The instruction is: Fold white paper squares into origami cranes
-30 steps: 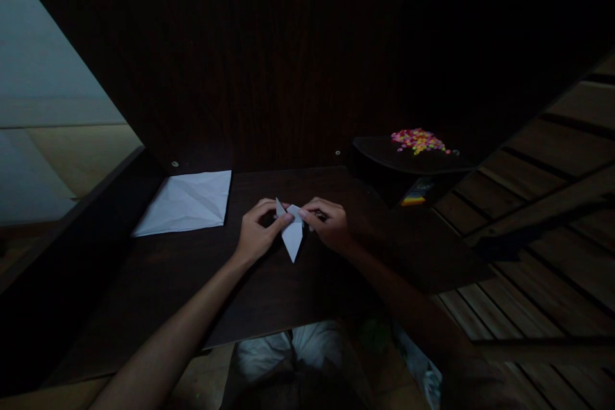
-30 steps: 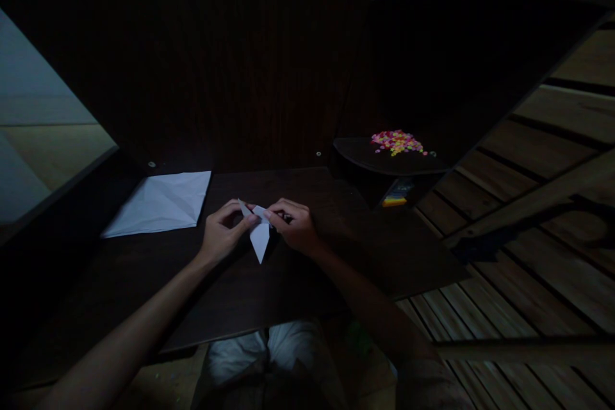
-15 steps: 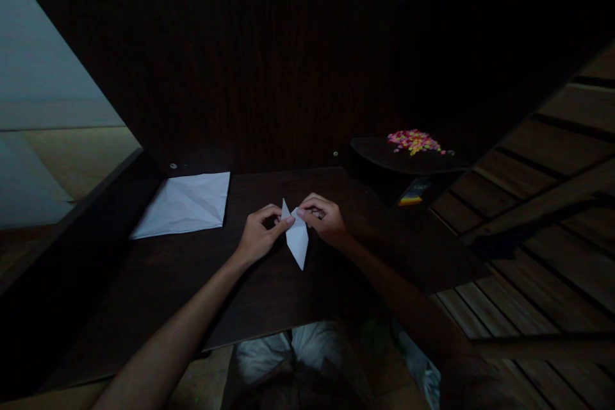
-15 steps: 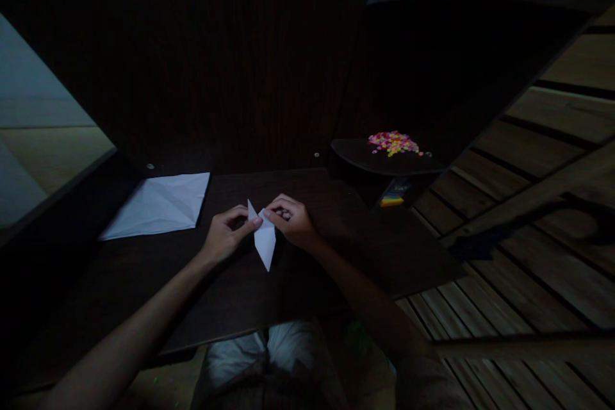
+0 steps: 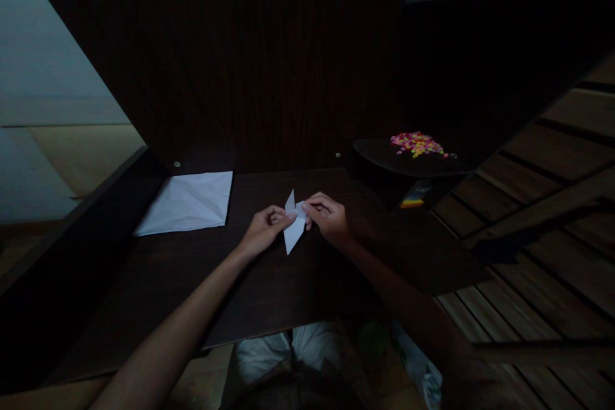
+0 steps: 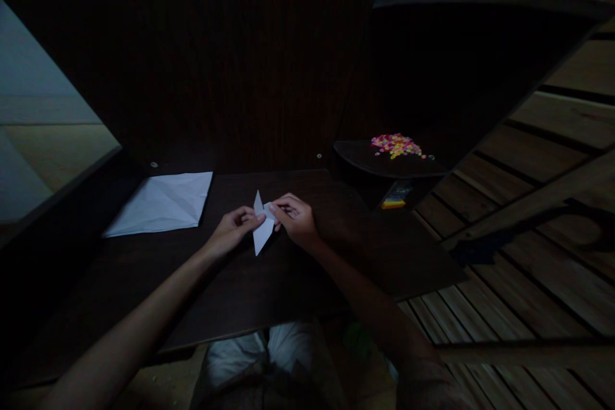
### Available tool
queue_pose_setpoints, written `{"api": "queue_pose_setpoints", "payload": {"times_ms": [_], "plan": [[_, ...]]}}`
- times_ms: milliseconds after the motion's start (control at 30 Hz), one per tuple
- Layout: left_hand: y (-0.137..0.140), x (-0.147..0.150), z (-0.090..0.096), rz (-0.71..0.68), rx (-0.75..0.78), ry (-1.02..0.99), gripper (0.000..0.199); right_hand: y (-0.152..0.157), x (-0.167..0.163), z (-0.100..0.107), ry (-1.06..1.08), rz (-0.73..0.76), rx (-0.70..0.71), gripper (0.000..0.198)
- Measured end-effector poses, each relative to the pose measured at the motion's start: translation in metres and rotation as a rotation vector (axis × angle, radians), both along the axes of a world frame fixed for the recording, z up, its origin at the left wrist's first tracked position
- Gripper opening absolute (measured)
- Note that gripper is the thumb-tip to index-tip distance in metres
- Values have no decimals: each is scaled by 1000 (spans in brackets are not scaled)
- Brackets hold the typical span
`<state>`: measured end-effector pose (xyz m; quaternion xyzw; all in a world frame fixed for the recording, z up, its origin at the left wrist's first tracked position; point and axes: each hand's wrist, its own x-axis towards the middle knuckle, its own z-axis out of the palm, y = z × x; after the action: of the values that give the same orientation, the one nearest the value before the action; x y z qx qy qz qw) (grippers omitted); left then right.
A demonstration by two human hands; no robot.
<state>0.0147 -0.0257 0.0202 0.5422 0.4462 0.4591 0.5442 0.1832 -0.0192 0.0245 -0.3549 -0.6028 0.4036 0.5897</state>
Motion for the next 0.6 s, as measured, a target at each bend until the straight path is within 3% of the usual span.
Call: {"api": "queue_pose_setpoints", "payload": {"times_ms": [267,400,500,600], "plan": [[3,-7,3,59,-44,-147,64,-2,9,10,-105,148,-11,39],[3,-8,6,56,-8,-194,61,4,10,7,-142,15,59,35],[5,-13,9,-31,-1,-191,55,11,13,3,-199,-137,111,19],[7,-22,12,-198,-42,-119,55,16,18,1,-265,2,-10,26]]}}
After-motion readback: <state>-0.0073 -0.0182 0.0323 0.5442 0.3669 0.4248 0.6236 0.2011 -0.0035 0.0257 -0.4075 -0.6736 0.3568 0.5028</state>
